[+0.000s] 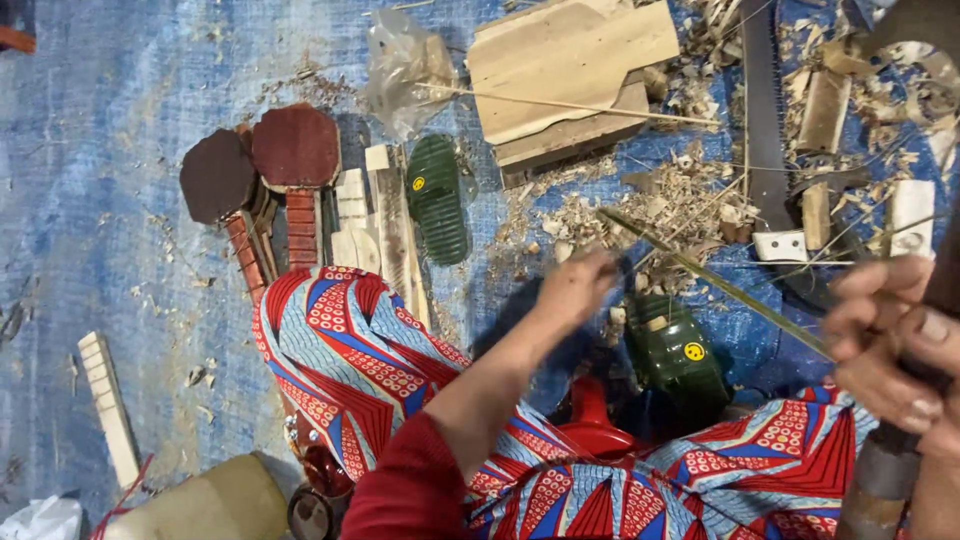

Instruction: Carving and shaping wooden parts for a stringed instrument using hand tools

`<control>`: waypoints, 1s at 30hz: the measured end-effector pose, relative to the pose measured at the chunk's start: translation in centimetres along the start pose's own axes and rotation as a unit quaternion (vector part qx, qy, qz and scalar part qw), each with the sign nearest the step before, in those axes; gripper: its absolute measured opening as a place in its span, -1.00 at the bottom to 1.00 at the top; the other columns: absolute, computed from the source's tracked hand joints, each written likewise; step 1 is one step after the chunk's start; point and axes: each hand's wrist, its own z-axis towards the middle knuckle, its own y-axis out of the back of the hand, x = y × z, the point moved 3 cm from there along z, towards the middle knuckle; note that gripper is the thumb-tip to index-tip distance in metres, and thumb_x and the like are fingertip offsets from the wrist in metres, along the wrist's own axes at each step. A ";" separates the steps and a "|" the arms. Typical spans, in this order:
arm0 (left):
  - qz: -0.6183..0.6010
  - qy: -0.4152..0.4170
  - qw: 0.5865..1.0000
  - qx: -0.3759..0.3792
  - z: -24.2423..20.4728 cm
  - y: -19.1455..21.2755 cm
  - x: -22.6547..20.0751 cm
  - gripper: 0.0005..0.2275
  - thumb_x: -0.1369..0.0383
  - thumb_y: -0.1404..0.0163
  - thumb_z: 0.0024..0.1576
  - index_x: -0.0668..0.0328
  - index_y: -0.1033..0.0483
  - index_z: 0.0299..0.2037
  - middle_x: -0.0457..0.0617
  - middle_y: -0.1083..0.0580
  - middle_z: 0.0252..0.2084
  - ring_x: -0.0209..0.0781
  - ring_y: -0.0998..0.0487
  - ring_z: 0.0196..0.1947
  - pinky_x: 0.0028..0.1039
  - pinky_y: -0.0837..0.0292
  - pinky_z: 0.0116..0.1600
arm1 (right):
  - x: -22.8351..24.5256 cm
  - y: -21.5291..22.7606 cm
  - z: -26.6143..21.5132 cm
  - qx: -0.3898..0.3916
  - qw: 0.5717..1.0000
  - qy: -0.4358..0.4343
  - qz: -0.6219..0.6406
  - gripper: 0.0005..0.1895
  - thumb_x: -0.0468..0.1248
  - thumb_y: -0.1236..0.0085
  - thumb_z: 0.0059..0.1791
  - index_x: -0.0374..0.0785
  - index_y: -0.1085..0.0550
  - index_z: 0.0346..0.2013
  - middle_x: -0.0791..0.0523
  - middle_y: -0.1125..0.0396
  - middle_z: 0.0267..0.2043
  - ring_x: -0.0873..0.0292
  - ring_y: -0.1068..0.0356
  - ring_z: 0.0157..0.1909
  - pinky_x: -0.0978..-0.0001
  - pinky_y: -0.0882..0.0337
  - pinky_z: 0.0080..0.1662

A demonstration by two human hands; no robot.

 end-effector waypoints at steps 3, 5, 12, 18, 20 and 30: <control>0.203 0.124 0.955 0.176 -2.4 -7.7 13.3 -0.63 0.10 -0.17 0.02 0.13 -0.57 -0.05 0.09 -0.57 -0.07 0.08 -0.61 -0.06 -0.13 -0.56 -0.04 | 0.3 0.8 0.4 0.008 1.000 0.005 0.019 -0.60 -0.35 -0.24 0.18 -0.52 -0.39 0.25 -0.26 -0.43 -0.27 0.37 -0.13 -0.71 0.65 -0.16 -0.71; 0.283 0.106 0.928 0.220 -2.9 -10.9 15.9 -0.42 -0.08 -0.32 -0.14 0.11 -0.57 -0.02 0.05 -0.59 -0.07 0.08 -0.62 -0.05 -0.10 -0.58 -0.12 | 0.4 0.3 0.1 0.012 0.999 0.016 0.027 -0.61 -0.37 -0.22 0.19 -0.55 -0.39 0.24 -0.27 -0.41 -0.28 0.37 -0.14 -0.69 0.66 -0.19 -0.70; 0.286 0.217 0.881 0.308 -2.4 -12.5 15.9 -0.92 0.38 0.01 0.22 0.02 -0.52 -0.32 0.00 -0.47 -0.39 0.00 -0.49 -0.39 -0.14 -0.39 -0.33 | 1.2 -1.5 -0.7 -0.118 0.984 0.024 -0.133 -0.55 -0.21 -0.28 0.02 -0.49 -0.48 0.08 -0.13 -0.38 -0.46 0.46 -0.02 -0.78 0.67 -0.03 -0.75; 0.084 0.232 0.900 0.359 0.1 -5.3 7.2 -0.84 0.31 -0.06 0.25 0.17 -0.68 -0.23 0.04 -0.60 -0.26 -0.09 -0.62 -0.23 -0.29 -0.55 -0.08 | 1.4 -1.6 -1.6 -0.161 0.973 0.047 -0.162 -0.51 -0.13 -0.29 -0.02 -0.44 -0.48 0.06 -0.06 -0.36 -0.50 0.46 0.02 -0.78 0.66 0.05 -0.76; -0.037 0.298 0.897 0.325 0.1 -3.6 4.5 -0.87 0.38 -0.05 0.28 0.18 -0.65 -0.23 -0.02 -0.58 -0.45 -0.27 -0.62 -0.43 -0.40 -0.62 -0.20 | 1.5 -1.9 -1.9 -0.166 0.971 0.052 -0.166 -0.51 -0.12 -0.29 -0.02 -0.43 -0.49 0.05 -0.06 -0.36 -0.50 0.46 0.02 -0.78 0.66 0.05 -0.75; 0.140 0.232 0.928 0.255 -0.7 -2.9 -2.7 -0.48 0.12 -0.12 0.16 -0.03 -0.27 0.30 0.08 -0.48 0.14 0.00 -0.49 0.11 -0.20 -0.43 0.23 | 1.4 -1.2 -2.7 -0.207 0.956 0.057 -0.201 -0.58 -0.16 -0.21 -0.02 -0.39 -0.51 0.03 -0.05 -0.37 -0.47 0.43 0.00 -0.77 0.63 0.04 -0.70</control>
